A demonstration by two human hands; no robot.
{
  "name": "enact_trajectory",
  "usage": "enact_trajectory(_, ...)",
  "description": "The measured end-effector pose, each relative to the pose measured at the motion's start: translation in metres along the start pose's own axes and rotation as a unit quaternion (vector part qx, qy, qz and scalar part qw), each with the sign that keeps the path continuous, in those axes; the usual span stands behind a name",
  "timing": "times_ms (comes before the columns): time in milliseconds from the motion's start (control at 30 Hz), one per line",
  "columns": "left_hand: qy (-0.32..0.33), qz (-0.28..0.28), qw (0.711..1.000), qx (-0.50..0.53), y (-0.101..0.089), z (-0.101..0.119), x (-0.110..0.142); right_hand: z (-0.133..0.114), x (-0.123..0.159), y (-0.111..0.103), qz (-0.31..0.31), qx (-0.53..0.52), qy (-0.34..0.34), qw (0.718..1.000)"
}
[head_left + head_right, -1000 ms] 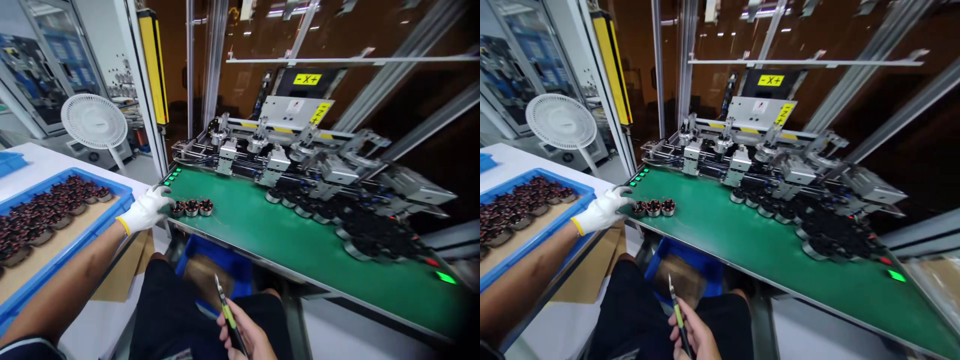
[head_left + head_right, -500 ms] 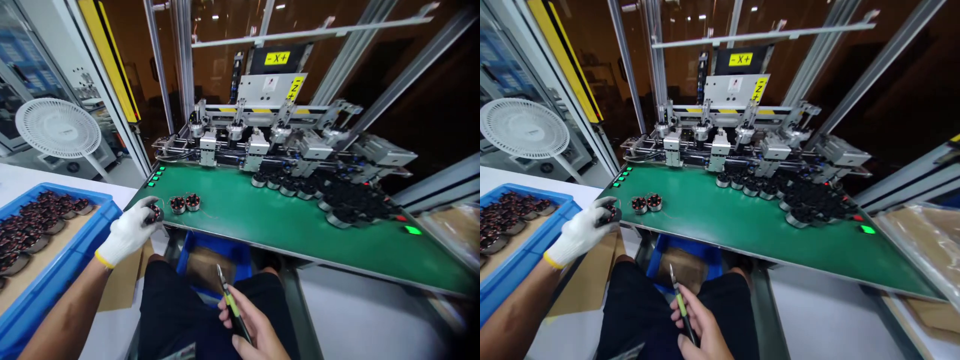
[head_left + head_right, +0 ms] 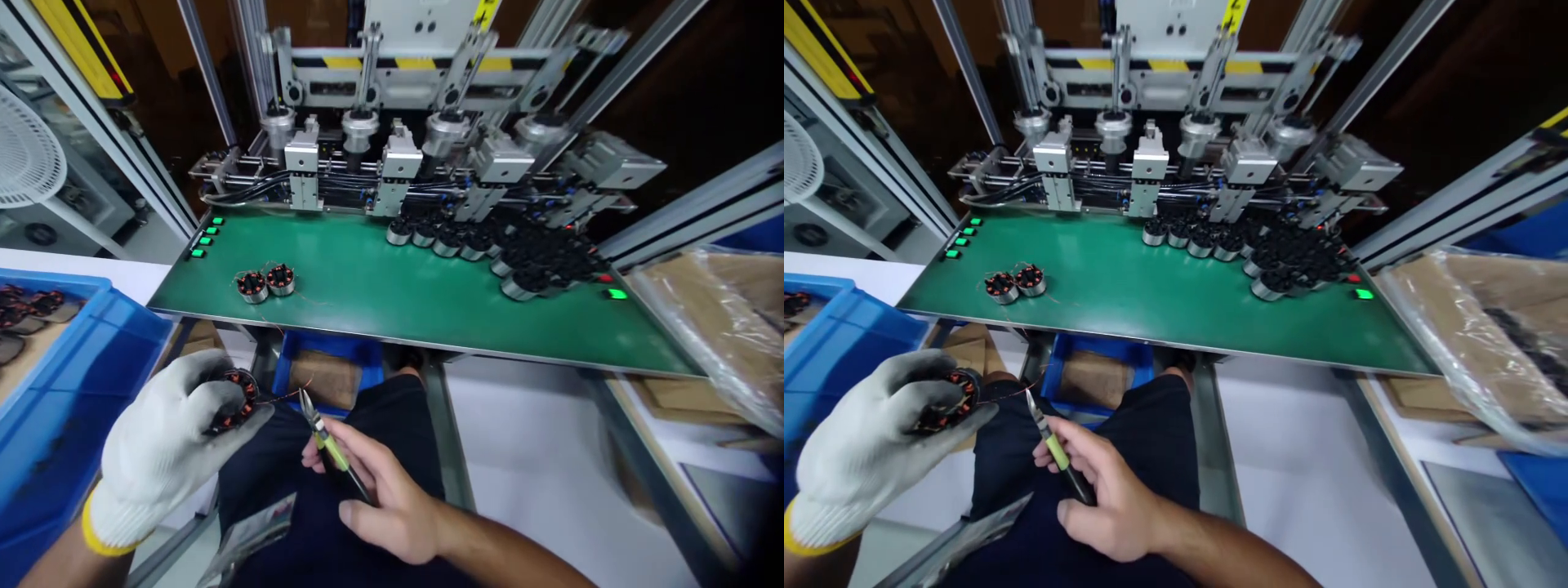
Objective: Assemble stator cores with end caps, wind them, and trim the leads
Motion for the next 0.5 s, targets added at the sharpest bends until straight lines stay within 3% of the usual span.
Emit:
enact_trajectory(300,-0.022,-0.022,0.999,-0.010,0.011,-0.001,0.002,-0.004,-0.002,-0.001,0.011,-0.023,-0.012,1.000)
enact_trajectory(500,-0.022,-0.027,0.999,-0.023,0.012,-0.003,0.001,-0.005,-0.005,-0.002,0.032,0.026,-0.004,0.999)
Point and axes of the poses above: each hand's wrist, its own x-axis away from the middle knuckle, its own y-axis out of the palm, z = x × y, the point moved 9 cm from there along -x, towards the middle knuckle, and after that the axes turned 7 degrees about x, right-handed, at the moved point
